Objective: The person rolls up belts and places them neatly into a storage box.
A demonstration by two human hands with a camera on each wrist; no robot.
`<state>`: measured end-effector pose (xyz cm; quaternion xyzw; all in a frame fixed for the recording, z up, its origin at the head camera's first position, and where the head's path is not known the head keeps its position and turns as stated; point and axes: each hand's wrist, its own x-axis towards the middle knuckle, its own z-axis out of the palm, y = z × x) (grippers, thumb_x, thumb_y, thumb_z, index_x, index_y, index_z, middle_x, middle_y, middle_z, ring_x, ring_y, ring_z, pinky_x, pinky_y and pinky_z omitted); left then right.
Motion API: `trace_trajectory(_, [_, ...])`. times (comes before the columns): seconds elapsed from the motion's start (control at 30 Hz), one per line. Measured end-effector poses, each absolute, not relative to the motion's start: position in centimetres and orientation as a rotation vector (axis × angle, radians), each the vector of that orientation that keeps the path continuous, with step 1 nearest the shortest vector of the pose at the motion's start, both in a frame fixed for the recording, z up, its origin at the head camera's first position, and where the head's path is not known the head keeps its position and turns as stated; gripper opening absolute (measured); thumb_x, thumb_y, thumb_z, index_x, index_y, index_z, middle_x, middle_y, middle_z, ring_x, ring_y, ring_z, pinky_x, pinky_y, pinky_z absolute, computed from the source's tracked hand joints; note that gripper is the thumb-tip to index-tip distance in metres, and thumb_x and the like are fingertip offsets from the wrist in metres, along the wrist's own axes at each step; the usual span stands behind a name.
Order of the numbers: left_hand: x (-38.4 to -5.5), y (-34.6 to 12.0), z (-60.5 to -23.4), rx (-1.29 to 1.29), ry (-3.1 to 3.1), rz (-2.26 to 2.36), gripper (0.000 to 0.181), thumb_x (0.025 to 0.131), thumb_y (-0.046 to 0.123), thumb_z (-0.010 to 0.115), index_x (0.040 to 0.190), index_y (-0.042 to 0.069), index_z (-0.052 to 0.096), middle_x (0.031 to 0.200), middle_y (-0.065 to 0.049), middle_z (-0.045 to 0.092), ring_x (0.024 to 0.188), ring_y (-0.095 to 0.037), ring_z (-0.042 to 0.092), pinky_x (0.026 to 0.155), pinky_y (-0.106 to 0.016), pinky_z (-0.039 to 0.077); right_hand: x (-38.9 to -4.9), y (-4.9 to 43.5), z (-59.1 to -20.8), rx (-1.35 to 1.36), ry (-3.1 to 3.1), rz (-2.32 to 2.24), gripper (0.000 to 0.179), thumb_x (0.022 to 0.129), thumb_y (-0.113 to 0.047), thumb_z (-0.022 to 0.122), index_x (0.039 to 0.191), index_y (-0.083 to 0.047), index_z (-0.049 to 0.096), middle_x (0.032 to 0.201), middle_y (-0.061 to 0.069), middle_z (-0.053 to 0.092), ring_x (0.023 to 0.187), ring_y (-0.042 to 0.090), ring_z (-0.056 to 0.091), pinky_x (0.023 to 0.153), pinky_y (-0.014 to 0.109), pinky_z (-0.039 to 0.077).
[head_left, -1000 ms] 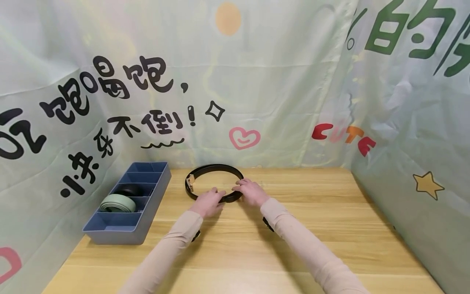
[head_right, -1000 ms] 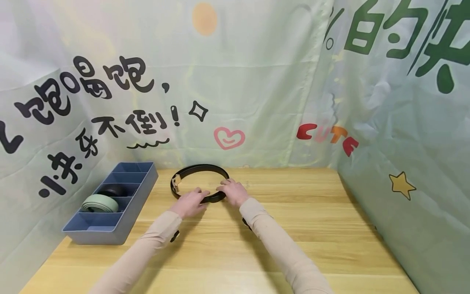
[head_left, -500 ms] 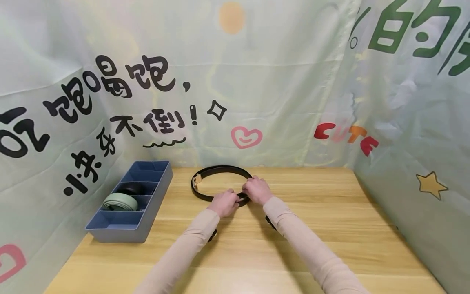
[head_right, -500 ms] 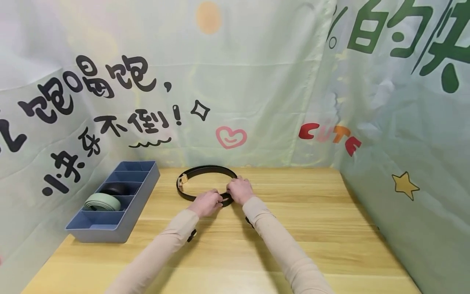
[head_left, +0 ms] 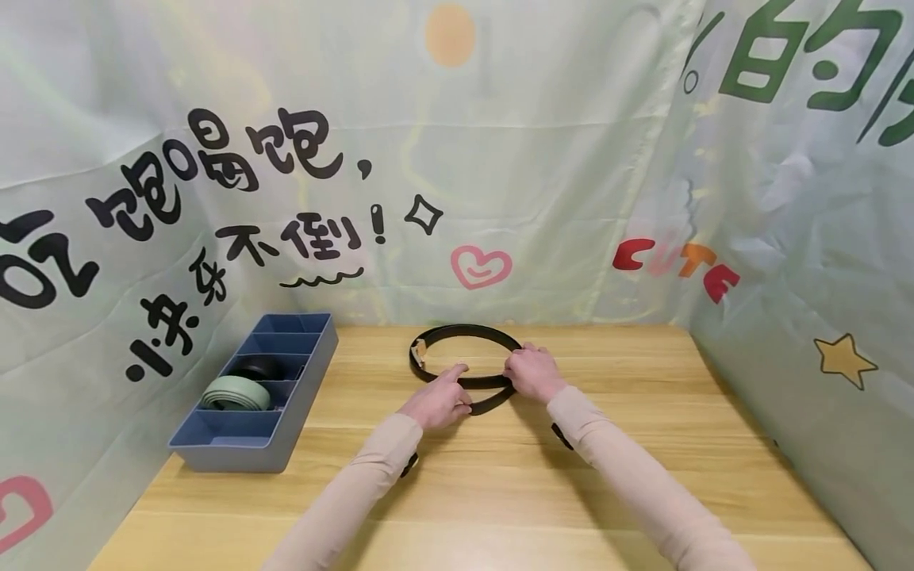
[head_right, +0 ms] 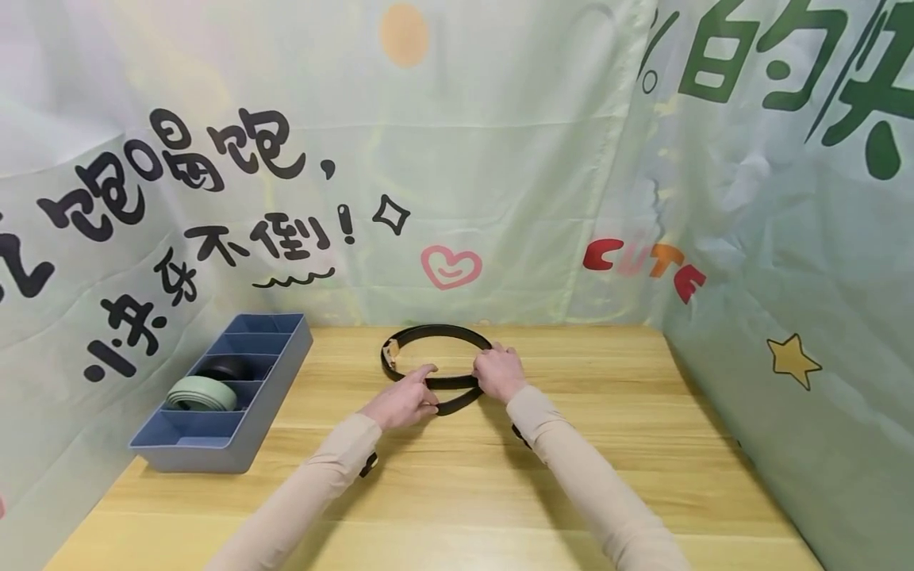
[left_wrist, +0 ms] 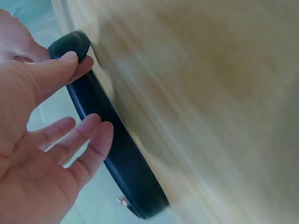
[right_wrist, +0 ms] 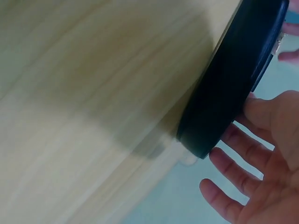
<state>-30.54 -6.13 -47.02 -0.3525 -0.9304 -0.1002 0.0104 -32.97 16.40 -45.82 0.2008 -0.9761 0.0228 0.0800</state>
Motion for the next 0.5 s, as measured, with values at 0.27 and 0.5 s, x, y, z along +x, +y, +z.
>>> trace_trajectory(0.27, [-30.3, -5.7, -47.0, -1.171, -2.843, -0.305, 0.013, 0.091, 0.026, 0.070, 0.099, 0.021, 0.080, 0.118, -0.005, 0.051, 0.103, -0.017, 0.052, 0.083, -0.029, 0.048, -31.4, 19.6, -45.2, 0.650, -2.975, 0.064, 0.015, 0.095, -0.019, 0.064, 0.084, -0.015, 0.073, 0.084, 0.003, 0.071, 0.084, 0.028, 0.065, 0.081, 0.053, 0.049])
trace_trajectory(0.5, [-30.4, -5.3, -46.8, -1.173, -2.896, -0.294, 0.014, 0.092, 0.027, 0.070, 0.100, 0.022, 0.080, 0.096, 0.004, 0.054, 0.086, -0.009, 0.049, 0.071, -0.022, 0.045, -30.5, 21.2, -44.8, 0.631, -3.049, 0.088, 0.022, 0.098, -0.016, 0.059, 0.077, -0.015, 0.065, 0.074, 0.002, 0.064, 0.070, 0.022, 0.061, 0.068, 0.046, 0.049])
